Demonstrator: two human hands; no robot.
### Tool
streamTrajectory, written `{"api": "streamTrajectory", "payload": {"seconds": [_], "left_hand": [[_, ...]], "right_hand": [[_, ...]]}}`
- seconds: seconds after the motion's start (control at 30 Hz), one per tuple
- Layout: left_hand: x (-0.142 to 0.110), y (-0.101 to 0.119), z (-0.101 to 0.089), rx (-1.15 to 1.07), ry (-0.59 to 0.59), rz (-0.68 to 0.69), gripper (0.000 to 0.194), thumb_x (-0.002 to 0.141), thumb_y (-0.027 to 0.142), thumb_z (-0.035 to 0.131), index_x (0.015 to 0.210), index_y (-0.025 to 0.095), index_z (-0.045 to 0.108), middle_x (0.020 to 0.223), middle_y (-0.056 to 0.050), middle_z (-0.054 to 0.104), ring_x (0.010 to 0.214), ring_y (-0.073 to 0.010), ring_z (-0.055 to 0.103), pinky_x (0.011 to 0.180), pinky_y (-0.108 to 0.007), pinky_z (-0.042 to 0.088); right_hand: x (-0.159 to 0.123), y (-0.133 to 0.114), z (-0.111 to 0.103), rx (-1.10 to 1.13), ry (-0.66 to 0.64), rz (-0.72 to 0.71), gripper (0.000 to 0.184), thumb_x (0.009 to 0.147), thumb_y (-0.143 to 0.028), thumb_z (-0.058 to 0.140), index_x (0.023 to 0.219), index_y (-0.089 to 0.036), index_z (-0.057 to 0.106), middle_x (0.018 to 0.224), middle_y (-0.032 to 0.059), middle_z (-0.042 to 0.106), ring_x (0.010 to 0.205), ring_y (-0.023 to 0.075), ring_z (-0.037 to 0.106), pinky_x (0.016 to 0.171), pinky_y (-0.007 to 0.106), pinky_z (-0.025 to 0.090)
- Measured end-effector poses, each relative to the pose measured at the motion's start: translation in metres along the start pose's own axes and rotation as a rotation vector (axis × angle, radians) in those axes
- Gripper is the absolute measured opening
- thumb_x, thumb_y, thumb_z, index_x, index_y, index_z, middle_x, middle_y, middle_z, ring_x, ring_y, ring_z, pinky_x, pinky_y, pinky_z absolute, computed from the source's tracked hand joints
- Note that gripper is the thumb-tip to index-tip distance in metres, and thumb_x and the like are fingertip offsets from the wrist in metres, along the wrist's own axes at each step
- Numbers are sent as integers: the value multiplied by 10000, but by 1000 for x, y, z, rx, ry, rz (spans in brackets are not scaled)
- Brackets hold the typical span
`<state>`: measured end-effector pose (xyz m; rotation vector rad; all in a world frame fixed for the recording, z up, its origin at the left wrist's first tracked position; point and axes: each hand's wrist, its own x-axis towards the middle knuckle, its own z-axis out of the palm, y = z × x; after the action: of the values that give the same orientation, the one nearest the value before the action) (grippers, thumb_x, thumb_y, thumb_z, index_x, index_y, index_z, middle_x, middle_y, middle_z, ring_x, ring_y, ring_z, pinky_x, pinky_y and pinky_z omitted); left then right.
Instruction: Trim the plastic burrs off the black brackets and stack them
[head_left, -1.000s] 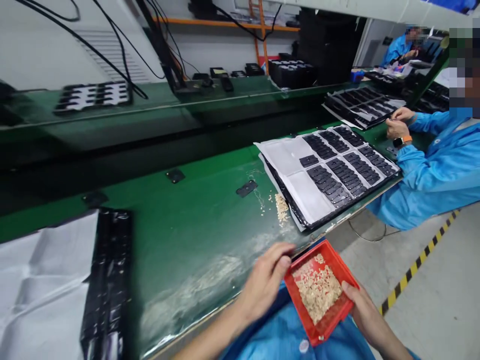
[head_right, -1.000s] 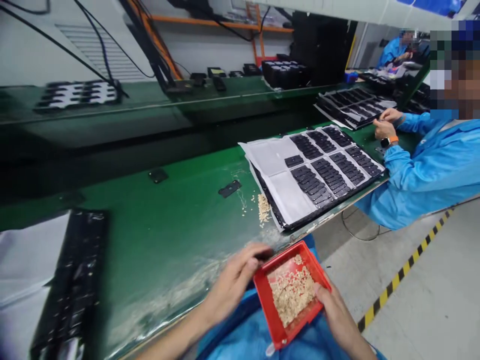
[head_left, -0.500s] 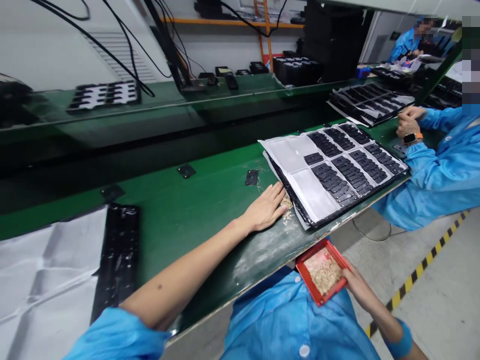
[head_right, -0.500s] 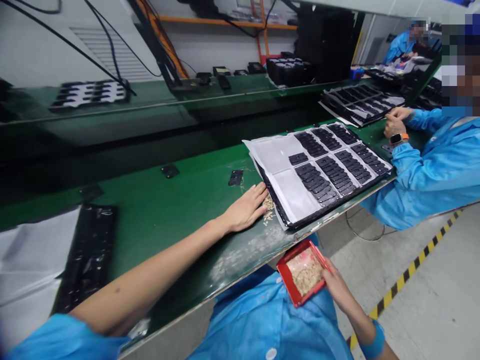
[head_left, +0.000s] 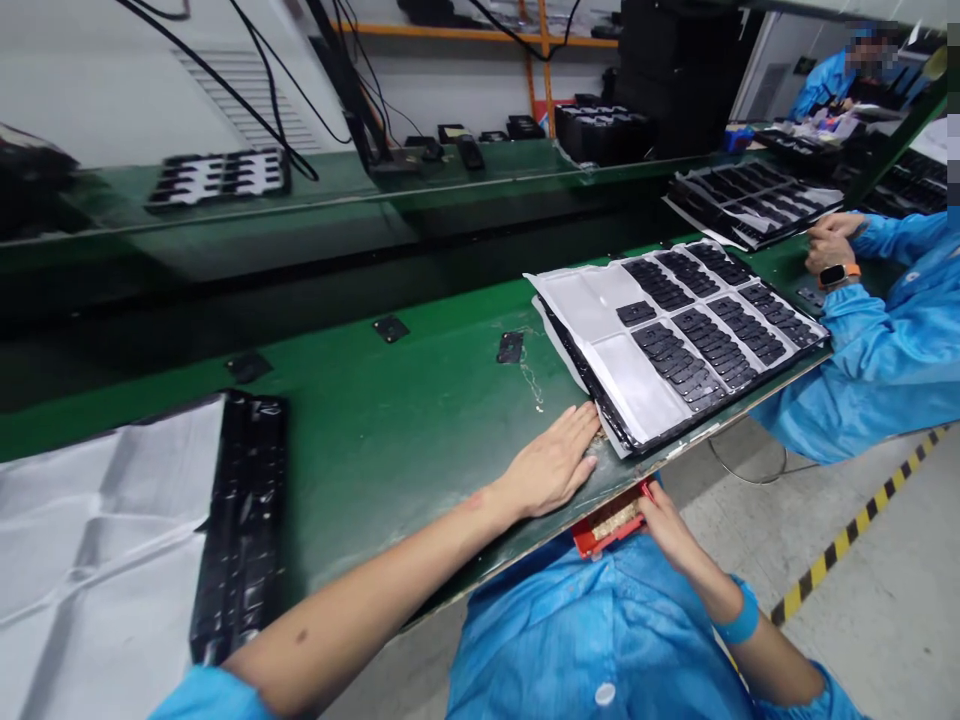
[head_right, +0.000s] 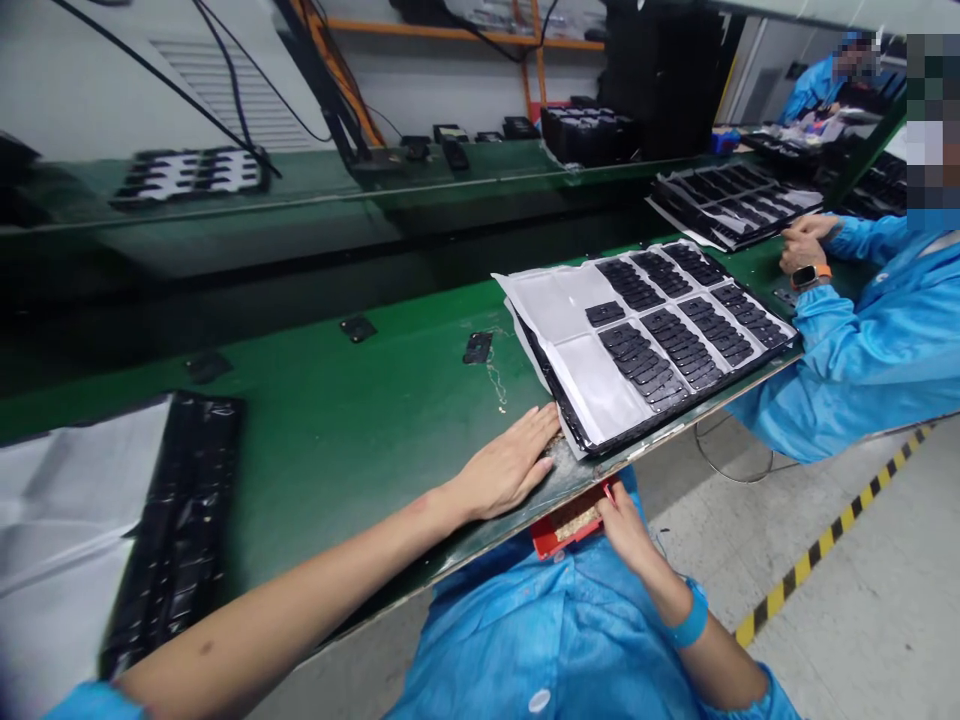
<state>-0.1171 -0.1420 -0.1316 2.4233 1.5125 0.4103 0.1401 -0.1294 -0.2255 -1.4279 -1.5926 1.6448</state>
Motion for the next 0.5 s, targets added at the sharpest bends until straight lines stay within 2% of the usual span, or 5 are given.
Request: {"api": "streamTrajectory", "payload": {"seconds": [0.2,0.37,0.43,0.5], "left_hand": [[-12,28,3,-82,-22,35,607,1081,292,385,1623,25,328,1723,-240,308,1635,-287,225,1355,-495,199],[-23,60,6,-151,-64,167,583,1090,297,380,1611,38,359,1694,-238,376,1615,-286,295,1344,-480,247],[-27,70,6,-182,-43,226,571,1089,295,391,1615,75,361,1686,-221,402,1608,-273,318,1337,-468,272],[-29,71,3,-195,7,245,552,1085,287,400,1605,104,383,1677,-205,427,1603,-266,333,1331,-467,290]], "right_hand": [[-3,-13,-4,66,-8,74,377,843,-349,513,1175,-244,657,1199,94,767,1074,310,729,815,407,626],[-4,-21,-12,110,-31,93,392,853,-380,517,1197,-238,641,1220,103,756,1076,318,735,754,400,647],[-5,-22,-17,119,-34,93,365,857,-388,529,1171,-243,644,1204,99,756,1079,314,732,761,395,648],[-5,-22,-21,128,-40,101,352,843,-374,541,1155,-246,640,1185,95,758,1065,310,732,757,396,650]]}}
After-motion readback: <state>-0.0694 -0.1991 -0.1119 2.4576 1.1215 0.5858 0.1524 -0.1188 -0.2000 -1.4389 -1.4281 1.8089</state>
